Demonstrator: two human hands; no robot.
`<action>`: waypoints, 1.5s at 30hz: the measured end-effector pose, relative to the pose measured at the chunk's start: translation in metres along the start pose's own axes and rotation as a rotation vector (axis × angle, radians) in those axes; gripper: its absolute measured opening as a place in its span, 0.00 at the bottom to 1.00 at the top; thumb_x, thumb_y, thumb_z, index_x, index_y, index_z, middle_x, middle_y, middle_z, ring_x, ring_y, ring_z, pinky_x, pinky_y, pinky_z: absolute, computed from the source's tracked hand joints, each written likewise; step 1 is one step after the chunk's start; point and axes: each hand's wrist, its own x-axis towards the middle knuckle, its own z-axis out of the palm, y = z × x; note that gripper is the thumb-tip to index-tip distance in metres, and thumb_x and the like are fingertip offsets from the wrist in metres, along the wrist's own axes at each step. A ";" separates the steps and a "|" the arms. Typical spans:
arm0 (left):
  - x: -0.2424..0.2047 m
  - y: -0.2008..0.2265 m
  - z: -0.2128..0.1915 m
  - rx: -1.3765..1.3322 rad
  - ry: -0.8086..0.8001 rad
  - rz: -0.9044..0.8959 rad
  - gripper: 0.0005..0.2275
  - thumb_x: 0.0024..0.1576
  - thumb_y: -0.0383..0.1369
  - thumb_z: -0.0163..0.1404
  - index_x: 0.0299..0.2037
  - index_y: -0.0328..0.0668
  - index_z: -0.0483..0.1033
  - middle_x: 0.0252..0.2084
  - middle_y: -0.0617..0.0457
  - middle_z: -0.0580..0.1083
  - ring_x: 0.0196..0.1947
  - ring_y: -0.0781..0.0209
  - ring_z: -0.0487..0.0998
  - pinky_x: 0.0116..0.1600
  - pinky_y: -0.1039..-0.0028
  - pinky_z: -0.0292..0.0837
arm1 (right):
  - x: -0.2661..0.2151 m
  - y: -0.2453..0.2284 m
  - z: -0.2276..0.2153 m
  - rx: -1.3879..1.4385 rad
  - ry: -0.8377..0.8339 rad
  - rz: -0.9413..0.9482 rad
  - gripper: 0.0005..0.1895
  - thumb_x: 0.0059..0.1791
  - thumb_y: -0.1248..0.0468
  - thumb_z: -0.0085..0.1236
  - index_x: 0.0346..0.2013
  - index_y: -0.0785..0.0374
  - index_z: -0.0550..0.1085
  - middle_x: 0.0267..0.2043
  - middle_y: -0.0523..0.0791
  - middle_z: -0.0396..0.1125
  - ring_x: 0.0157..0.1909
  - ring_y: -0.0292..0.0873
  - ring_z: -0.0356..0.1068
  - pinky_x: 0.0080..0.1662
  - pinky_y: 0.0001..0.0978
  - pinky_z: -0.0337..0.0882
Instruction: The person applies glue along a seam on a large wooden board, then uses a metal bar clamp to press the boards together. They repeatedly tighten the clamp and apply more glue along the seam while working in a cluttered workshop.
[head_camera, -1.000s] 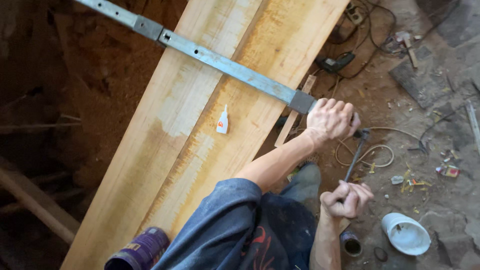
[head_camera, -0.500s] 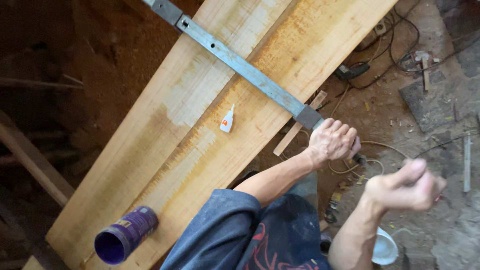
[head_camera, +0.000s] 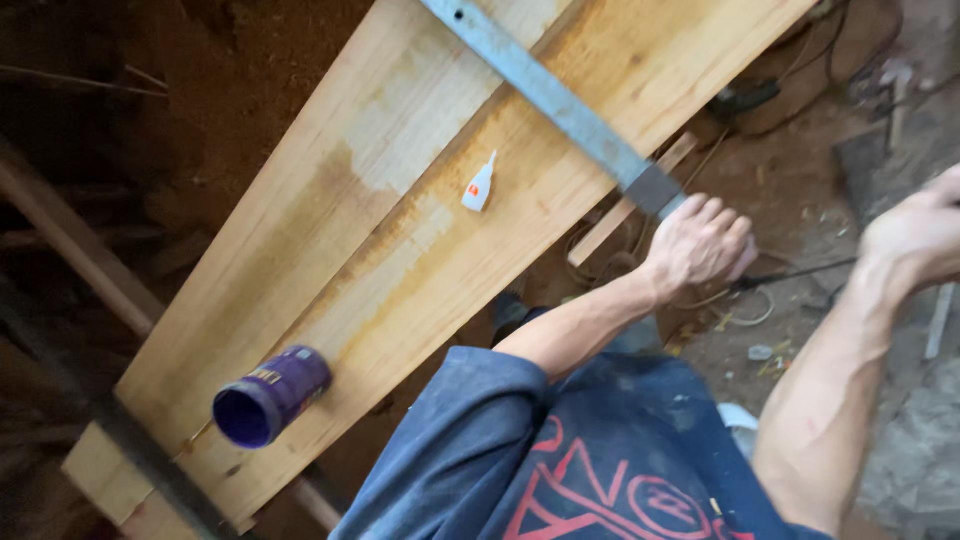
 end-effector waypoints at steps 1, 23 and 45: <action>-0.002 0.001 0.002 0.009 -0.029 -0.011 0.06 0.50 0.37 0.55 0.27 0.49 0.72 0.27 0.57 0.71 0.35 0.58 0.72 0.48 0.67 0.64 | -0.001 0.001 0.000 -0.017 -0.053 0.044 0.12 0.49 0.64 0.53 0.29 0.71 0.78 0.27 0.53 0.70 0.31 0.53 0.70 0.36 0.51 0.67; 0.018 0.013 -0.013 0.036 -0.110 -0.148 0.09 0.50 0.37 0.57 0.22 0.48 0.72 0.23 0.54 0.73 0.32 0.59 0.74 0.47 0.68 0.67 | 0.033 -0.038 0.023 -0.206 -0.216 0.167 0.14 0.51 0.58 0.58 0.34 0.69 0.80 0.35 0.60 0.73 0.38 0.63 0.75 0.43 0.53 0.73; -0.055 0.069 0.076 -0.877 -0.069 -1.491 0.19 0.57 0.47 0.51 0.39 0.36 0.79 0.30 0.49 0.81 0.32 0.61 0.84 0.42 0.69 0.77 | 0.033 -0.070 0.005 -0.261 -0.477 -0.173 0.17 0.49 0.51 0.55 0.39 0.61 0.81 0.42 0.61 0.74 0.45 0.66 0.74 0.48 0.58 0.73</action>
